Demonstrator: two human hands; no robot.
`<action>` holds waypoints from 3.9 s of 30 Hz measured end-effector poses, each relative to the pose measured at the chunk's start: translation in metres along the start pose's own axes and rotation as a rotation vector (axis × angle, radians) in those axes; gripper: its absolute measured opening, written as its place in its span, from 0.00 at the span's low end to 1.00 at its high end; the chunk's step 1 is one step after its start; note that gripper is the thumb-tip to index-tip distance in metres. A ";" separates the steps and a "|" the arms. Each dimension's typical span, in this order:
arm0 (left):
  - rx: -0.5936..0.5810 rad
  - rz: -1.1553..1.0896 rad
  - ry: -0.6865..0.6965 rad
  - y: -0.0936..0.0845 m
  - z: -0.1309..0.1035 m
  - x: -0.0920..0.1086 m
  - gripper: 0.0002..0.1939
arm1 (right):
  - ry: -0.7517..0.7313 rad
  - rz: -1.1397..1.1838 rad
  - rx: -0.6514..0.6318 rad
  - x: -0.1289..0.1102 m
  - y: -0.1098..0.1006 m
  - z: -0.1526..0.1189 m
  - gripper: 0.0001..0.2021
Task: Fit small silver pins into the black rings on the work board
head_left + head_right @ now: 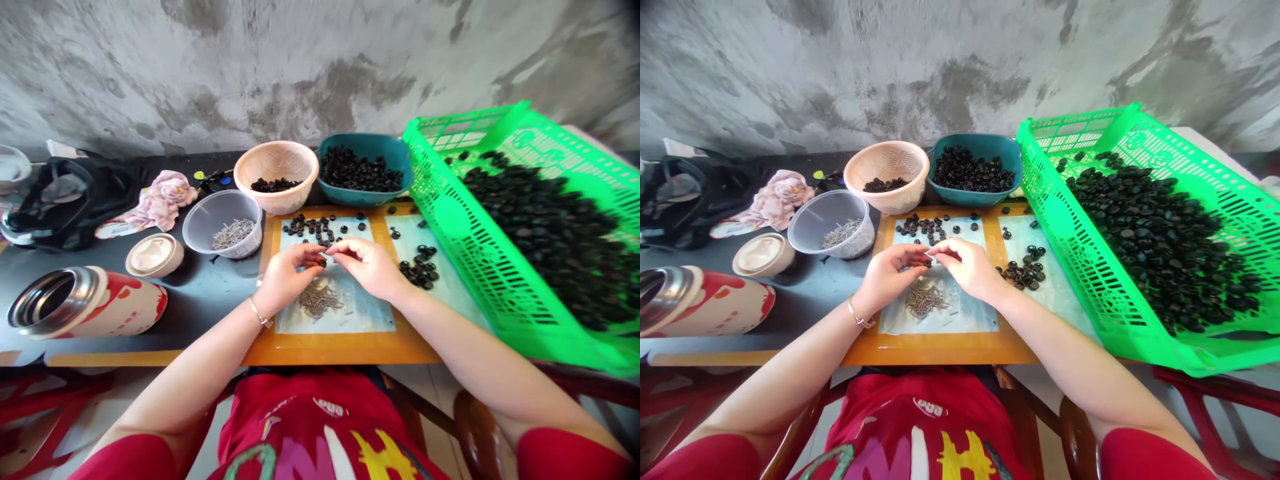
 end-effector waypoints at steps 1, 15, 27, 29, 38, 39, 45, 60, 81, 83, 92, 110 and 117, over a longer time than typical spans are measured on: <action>-0.004 -0.038 -0.016 0.001 -0.001 0.001 0.18 | 0.025 0.040 0.001 0.000 0.001 0.000 0.06; -0.026 -0.079 -0.022 0.004 -0.007 0.005 0.21 | 0.103 0.025 -0.006 0.009 0.007 0.001 0.11; 0.074 0.096 0.096 0.003 -0.009 0.010 0.15 | -0.053 -0.219 0.083 -0.008 0.005 -0.007 0.05; 0.096 0.274 0.180 0.002 -0.012 0.012 0.13 | -0.017 -0.175 0.089 -0.007 0.007 -0.007 0.04; 0.156 0.031 0.130 0.005 -0.011 0.015 0.09 | 0.071 -0.019 0.125 -0.008 0.007 -0.008 0.07; 0.157 -0.057 0.090 0.005 -0.010 0.015 0.09 | 0.086 0.010 0.121 -0.008 0.007 -0.008 0.07; 0.116 -0.239 -0.055 0.008 -0.009 0.014 0.06 | 0.205 0.132 0.032 -0.004 0.008 -0.007 0.11; 0.092 -0.683 -0.306 0.007 -0.002 0.014 0.14 | 0.320 -1.086 -0.387 -0.005 -0.085 -0.015 0.10; 0.109 -0.398 -0.203 0.008 -0.010 0.018 0.12 | -0.068 -0.340 -0.091 -0.012 -0.022 -0.011 0.14; 0.122 -0.390 -0.198 0.008 -0.011 0.018 0.12 | -0.033 -0.322 -0.047 -0.013 -0.019 -0.012 0.14; 0.155 -0.336 -0.185 0.008 -0.012 0.022 0.10 | -0.222 -0.344 0.026 -0.022 -0.016 -0.013 0.09; 0.124 -0.277 -0.142 0.008 -0.014 0.026 0.09 | -0.385 -0.376 0.016 -0.022 -0.012 -0.017 0.07; 0.138 -0.281 -0.146 0.008 -0.013 0.027 0.08 | -0.403 -0.392 0.052 -0.026 -0.014 -0.017 0.07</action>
Point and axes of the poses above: each hand's wrist, its own z-axis towards the middle knuckle, its own y-axis out of the palm, x = y × z, the point moved 1 cm from there along z, towards the middle knuckle, and after that the axes turned 1 degree about -z, right-handed, at the moved point
